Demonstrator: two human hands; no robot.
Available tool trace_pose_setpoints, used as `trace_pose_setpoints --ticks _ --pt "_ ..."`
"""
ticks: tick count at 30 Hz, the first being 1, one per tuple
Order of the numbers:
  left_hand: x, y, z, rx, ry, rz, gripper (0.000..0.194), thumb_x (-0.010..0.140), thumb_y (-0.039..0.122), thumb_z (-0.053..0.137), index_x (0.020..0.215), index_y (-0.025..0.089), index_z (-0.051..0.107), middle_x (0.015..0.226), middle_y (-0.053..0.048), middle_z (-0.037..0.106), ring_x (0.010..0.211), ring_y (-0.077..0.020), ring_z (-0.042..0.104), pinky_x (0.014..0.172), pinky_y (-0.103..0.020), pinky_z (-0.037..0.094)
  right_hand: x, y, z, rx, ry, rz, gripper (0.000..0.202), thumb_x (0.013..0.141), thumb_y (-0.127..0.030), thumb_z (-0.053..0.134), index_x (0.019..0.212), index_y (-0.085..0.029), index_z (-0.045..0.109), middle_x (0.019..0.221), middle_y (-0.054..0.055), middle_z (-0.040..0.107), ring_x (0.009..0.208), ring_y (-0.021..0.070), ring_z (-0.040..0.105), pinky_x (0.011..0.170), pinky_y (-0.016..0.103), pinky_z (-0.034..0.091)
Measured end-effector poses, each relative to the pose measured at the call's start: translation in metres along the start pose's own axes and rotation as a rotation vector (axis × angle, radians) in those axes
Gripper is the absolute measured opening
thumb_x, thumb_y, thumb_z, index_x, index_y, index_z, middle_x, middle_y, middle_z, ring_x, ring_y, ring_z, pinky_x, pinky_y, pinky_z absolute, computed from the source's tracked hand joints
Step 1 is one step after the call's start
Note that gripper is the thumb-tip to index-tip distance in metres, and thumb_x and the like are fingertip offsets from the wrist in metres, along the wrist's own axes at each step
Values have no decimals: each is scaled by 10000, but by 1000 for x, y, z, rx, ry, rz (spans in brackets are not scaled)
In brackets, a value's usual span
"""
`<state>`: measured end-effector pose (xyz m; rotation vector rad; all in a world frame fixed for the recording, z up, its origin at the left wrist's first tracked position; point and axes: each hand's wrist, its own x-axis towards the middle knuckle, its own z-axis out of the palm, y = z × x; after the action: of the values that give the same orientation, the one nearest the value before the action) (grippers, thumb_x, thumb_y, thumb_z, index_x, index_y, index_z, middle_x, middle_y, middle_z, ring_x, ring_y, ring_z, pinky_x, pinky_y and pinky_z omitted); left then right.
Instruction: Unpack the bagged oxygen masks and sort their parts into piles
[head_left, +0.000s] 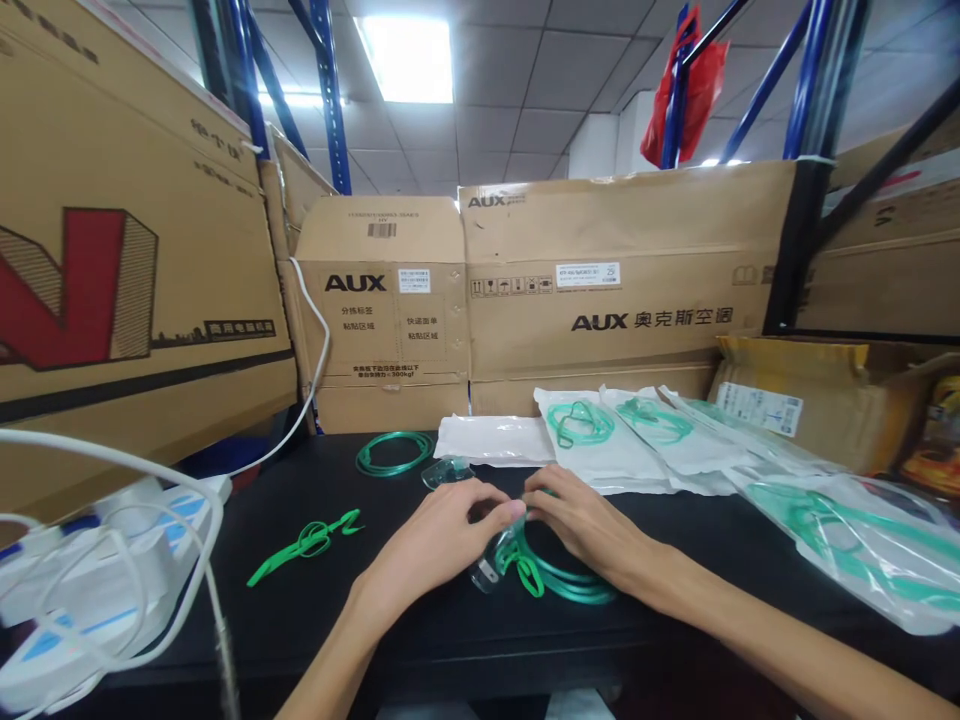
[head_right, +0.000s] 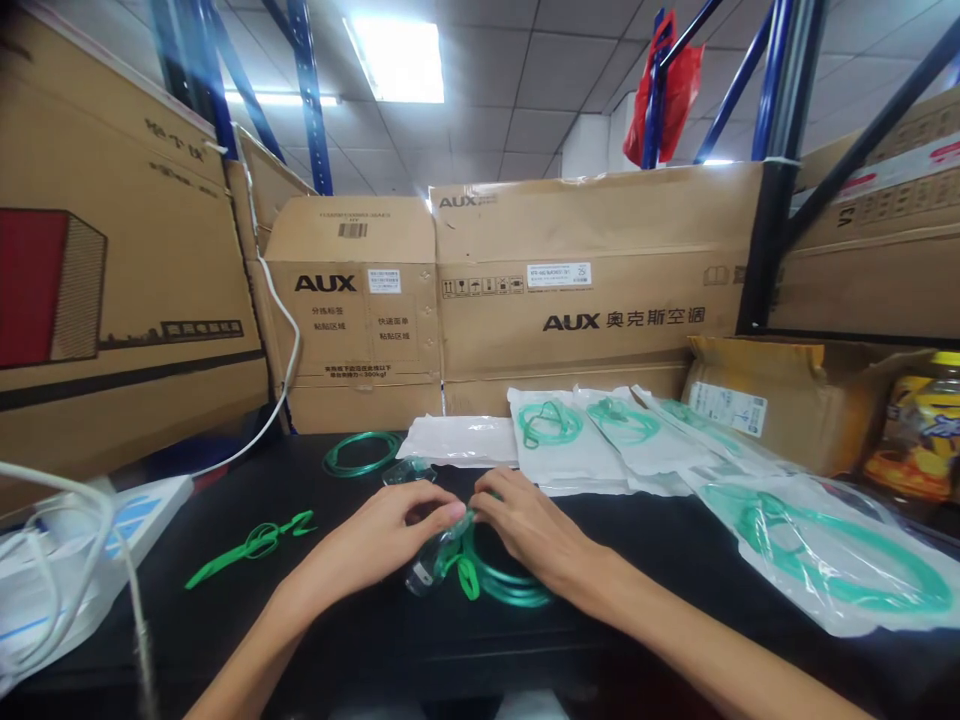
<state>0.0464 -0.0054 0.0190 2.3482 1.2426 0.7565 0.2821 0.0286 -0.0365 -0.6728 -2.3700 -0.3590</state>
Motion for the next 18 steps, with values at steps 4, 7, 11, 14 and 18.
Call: trace_pose_setpoints --ticks 4,7,11,14,18 --pt "1 2 2 -75 -4 -25 517 956 704 459 1164 317 732 1153 11 746 1019 -226 658 884 -299 441 -7 -6 -5 24 -28 80 127 1052 -167 431 984 -206 531 983 64 589 873 195 552 780 332 490" --pt "0 7 2 -99 -60 -39 547 920 744 481 1102 300 743 1019 7 754 937 -212 658 834 -281 436 -7 -14 -12 46 -67 132 142 1062 -173 408 943 -220 470 920 31 543 785 169 526 701 289 467" --pt "-3 13 5 -68 -99 -59 504 884 718 556 999 257 724 804 15 710 786 -189 623 713 -260 410 -5 -19 -17 142 -108 154 120 1068 -178 402 977 -222 467 936 24 534 791 162 532 720 279 454" --pt "-2 15 10 -8 -82 -72 378 898 605 585 873 239 677 763 23 686 742 -177 591 664 -256 383 -5 -16 -16 192 -106 126 144 1068 -172 391 984 -212 501 931 32 538 793 165 532 723 280 440" --pt "0 19 14 72 -53 -92 332 895 537 584 779 226 595 758 24 675 723 -175 570 636 -262 360 -6 -14 -15 246 -116 97 204 1073 -188 381 1005 -195 573 925 52 585 826 179 555 764 289 449"
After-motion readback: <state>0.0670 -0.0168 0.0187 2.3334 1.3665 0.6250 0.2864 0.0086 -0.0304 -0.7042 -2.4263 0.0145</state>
